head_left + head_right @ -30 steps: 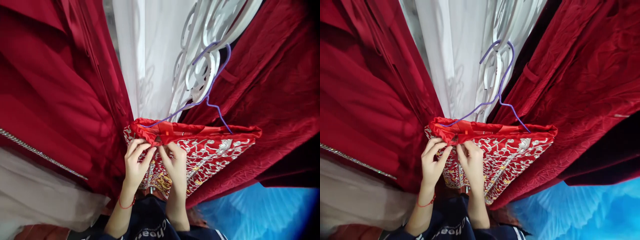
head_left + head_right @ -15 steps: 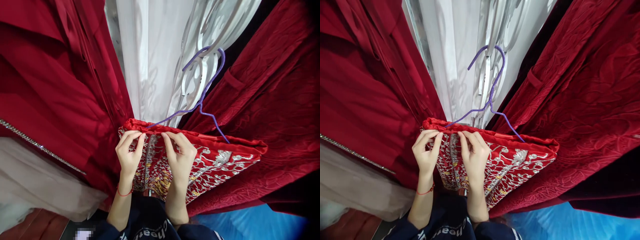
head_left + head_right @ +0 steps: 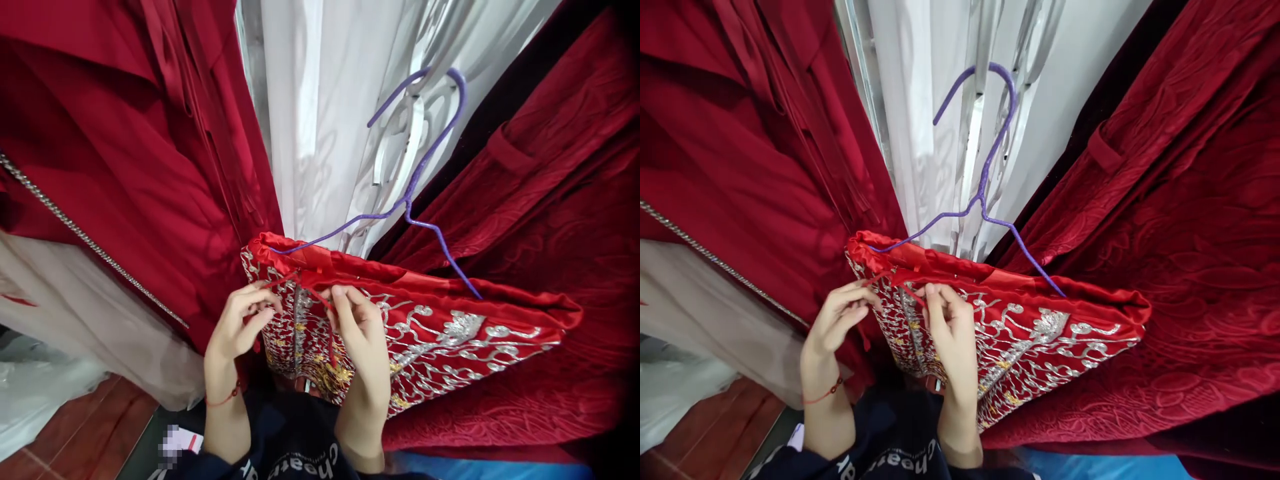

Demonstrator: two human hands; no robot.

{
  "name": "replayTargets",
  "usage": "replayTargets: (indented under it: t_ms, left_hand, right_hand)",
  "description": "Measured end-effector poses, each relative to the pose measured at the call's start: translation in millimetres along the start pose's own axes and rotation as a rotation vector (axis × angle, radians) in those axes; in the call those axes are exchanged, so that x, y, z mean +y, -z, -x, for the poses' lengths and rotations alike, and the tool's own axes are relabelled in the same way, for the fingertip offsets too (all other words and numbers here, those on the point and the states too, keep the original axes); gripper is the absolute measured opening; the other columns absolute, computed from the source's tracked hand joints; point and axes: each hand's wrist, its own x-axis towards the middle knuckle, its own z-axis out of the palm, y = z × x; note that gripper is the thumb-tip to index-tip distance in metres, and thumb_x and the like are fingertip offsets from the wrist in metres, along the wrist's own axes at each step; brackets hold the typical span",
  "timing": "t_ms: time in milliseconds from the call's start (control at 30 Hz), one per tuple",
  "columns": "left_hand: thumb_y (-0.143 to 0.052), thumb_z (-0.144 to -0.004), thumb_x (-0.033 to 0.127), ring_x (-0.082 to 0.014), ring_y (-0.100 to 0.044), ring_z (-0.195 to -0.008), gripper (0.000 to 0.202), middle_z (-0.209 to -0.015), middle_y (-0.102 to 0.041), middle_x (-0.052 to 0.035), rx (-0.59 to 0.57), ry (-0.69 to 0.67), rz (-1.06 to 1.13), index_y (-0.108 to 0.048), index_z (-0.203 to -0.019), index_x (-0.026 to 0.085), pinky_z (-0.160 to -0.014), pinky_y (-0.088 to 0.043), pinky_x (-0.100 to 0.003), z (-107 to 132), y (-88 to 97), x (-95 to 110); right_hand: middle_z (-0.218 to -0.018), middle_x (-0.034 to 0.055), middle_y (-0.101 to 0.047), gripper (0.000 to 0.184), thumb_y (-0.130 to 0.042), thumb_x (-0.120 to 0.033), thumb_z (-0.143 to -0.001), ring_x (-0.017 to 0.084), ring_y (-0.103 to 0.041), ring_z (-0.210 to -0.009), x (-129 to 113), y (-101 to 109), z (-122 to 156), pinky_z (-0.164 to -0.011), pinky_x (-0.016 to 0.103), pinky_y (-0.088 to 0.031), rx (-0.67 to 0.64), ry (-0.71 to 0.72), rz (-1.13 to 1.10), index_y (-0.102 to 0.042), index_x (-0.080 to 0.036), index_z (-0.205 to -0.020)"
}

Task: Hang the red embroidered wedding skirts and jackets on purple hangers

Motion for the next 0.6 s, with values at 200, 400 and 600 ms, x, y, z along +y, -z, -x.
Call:
replayTargets:
  t_ms: [200,400,600]
  left_hand:
    - [-0.072,-0.087,0.036,-0.0085,-0.040,-0.057,0.017,-0.067,-0.050,0.0029,0.872,-0.088,-0.153,-0.080,-0.097,0.025,-0.053,-0.032,-0.023,-12.6,-9.4,15.3]
    - [-0.080,-0.074,0.053,-0.0113,-0.048,-0.063,0.027,-0.073,-0.049,0.0002,0.172,-0.323,0.111,-0.082,-0.084,0.027,-0.053,-0.041,-0.025,-9.1,-8.7,9.8]
    - [-0.085,-0.073,0.035,-0.0113,-0.055,-0.065,0.014,-0.075,-0.055,0.0005,0.069,-0.230,0.001,-0.078,-0.078,0.023,-0.056,-0.047,-0.022,-1.5,-1.6,14.1]
  right_hand:
    - [-0.060,-0.0043,-0.063,0.013,-0.066,-0.025,-0.092,0.007,-0.050,-0.050,-3.3,5.0,-0.6,-0.055,0.019,-0.042,-0.316,0.232,0.206,-0.077,-0.020,-0.086]
    - [-0.078,-0.0018,-0.077,0.022,-0.070,-0.016,-0.088,0.013,-0.071,-0.068,-10.2,-0.1,-3.5,-0.067,0.021,-0.056,-0.236,0.398,-0.096,-0.081,-0.030,-0.101]
    - [-0.097,0.0000,-0.079,0.030,-0.064,-0.013,-0.092,0.014,-0.075,-0.082,-0.7,-6.1,-7.9,-0.077,0.022,-0.059,-0.337,0.434,-0.036,-0.077,-0.029,-0.113]
